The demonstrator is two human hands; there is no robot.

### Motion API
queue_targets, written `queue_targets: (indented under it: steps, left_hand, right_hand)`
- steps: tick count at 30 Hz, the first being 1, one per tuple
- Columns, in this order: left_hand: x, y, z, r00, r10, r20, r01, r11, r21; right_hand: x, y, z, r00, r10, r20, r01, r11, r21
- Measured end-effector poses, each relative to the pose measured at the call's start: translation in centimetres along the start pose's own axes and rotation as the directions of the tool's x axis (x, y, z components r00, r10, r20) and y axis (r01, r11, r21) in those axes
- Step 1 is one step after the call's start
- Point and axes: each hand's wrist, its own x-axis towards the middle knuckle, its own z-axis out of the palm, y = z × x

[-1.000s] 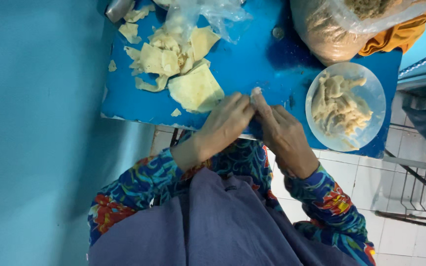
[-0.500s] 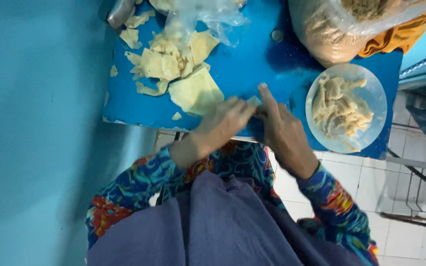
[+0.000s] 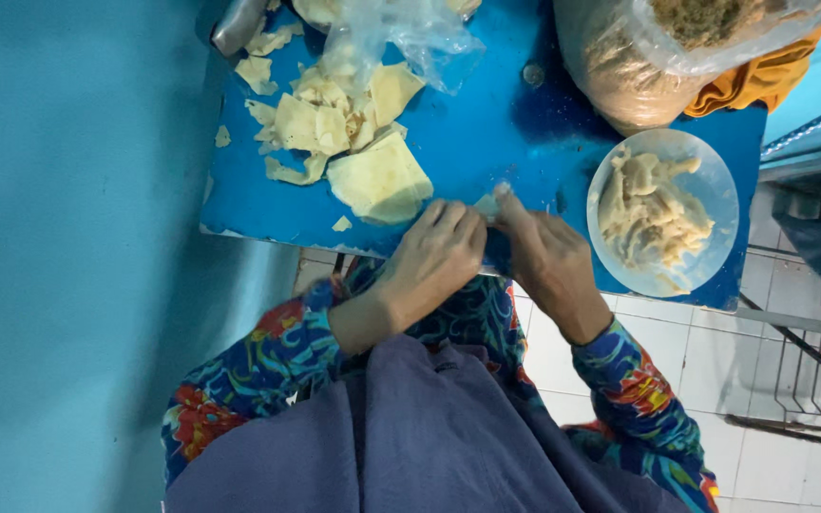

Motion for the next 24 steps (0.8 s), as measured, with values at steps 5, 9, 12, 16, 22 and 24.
queue_targets:
  steps: [5,9,12,16,22,24]
  left_hand:
    - [0.6,0.7,0.5,0.993,-0.077,0.089,0.066,0.991,0.12]
    - [3.1,-0.9,1.7,0.978,-0.203,0.056,0.206,0.977,-0.059]
    - [2.9,-2.5,1.2,0.949,-0.313,-0.025,0.306,0.94,-0.148]
    - [-1.4,-3.8,-1.0,0.875,-0.458,-0.156,0.438,0.887,-0.148]
    - [-5.0,-4.7,-2.2,0.823,-0.533,-0.198,0.511,0.846,-0.152]
    - [-5.2,-4.6,-1.8,0.825,-0.528,-0.202,0.501,0.848,-0.17]
  right_hand:
    - [-0.9,-1.9,1.1,1.0,0.017,0.024,-0.012,0.979,-0.203]
    - [1.4,-1.4,0.6,0.996,0.011,0.083,0.002,0.988,-0.157]
    - [2.8,0.1,-1.0,0.992,0.076,0.099,-0.063,0.99,-0.123]
    - [3.3,-0.7,-1.2,0.981,0.145,0.128,-0.125,0.981,-0.151]
    - [8.2,-0.3,-3.3,0.989,0.028,0.146,-0.018,0.997,-0.073]
    - [9.5,-0.3,-4.5,0.989,-0.016,-0.145,0.003,0.996,-0.086]
